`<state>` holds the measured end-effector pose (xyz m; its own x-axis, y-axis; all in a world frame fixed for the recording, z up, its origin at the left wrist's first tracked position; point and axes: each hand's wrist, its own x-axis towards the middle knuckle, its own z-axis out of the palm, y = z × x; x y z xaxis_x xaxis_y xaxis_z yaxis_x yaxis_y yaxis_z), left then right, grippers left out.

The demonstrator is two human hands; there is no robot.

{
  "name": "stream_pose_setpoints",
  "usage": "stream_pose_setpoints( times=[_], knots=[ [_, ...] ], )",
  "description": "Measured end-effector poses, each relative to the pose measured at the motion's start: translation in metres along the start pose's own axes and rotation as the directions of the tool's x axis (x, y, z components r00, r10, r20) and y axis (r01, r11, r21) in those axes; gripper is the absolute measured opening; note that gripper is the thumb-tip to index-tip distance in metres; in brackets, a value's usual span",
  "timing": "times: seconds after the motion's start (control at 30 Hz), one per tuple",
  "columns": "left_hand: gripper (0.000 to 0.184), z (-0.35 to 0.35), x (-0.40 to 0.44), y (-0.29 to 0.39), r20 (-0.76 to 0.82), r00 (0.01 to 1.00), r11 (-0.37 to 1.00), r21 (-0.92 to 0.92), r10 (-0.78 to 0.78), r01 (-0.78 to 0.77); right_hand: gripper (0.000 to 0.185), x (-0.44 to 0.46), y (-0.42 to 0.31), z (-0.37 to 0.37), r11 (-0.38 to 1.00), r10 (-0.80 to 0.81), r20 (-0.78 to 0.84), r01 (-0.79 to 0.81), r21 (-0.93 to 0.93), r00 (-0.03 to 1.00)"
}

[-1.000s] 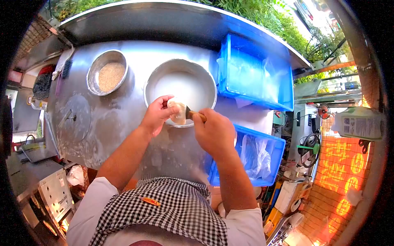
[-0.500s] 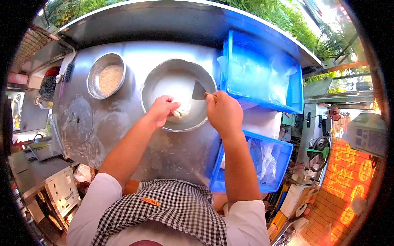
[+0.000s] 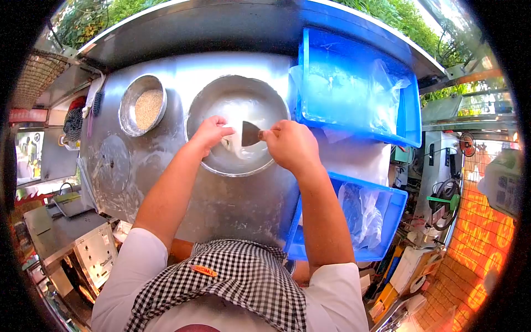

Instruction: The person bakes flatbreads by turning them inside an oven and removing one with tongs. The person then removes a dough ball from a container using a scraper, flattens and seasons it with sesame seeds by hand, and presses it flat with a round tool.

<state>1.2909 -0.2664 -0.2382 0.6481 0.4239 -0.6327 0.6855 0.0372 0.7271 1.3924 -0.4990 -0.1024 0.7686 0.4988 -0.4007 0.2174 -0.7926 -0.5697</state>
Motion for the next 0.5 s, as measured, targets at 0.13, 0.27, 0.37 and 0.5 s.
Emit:
stream_pose_setpoints(
  times=[0.13, 0.27, 0.37, 0.5],
  knots=[
    [0.064, 0.003, -0.013, 0.015, 0.093, 0.994, 0.999, 0.008, -0.05, 0.05, 0.033, -0.009, 0.007, -0.004, 0.999, 0.053, -0.065, -0.053, -0.004, 0.996],
    [0.06, 0.019, -0.001, -0.001, 0.178, 0.983, 0.965, 0.247, 0.048, -0.092, 0.032, -0.016, 0.029, 0.002, 0.991, 0.096, -0.093, -0.086, 0.104, 0.991],
    [0.066, 0.029, -0.013, 0.003, 0.254, 0.958, 0.908, 0.355, 0.137, -0.224, 0.031, -0.019, 0.059, 0.015, 0.959, 0.069, -0.138, -0.027, 0.283, 0.988],
    [0.062, 0.044, -0.03, -0.011, 0.22, 0.93, 0.897, 0.273, 0.294, -0.348, 0.028, -0.04, 0.059, 0.01, 0.862, 0.126, -0.156, -0.03, 0.505, 0.98]
  ],
)
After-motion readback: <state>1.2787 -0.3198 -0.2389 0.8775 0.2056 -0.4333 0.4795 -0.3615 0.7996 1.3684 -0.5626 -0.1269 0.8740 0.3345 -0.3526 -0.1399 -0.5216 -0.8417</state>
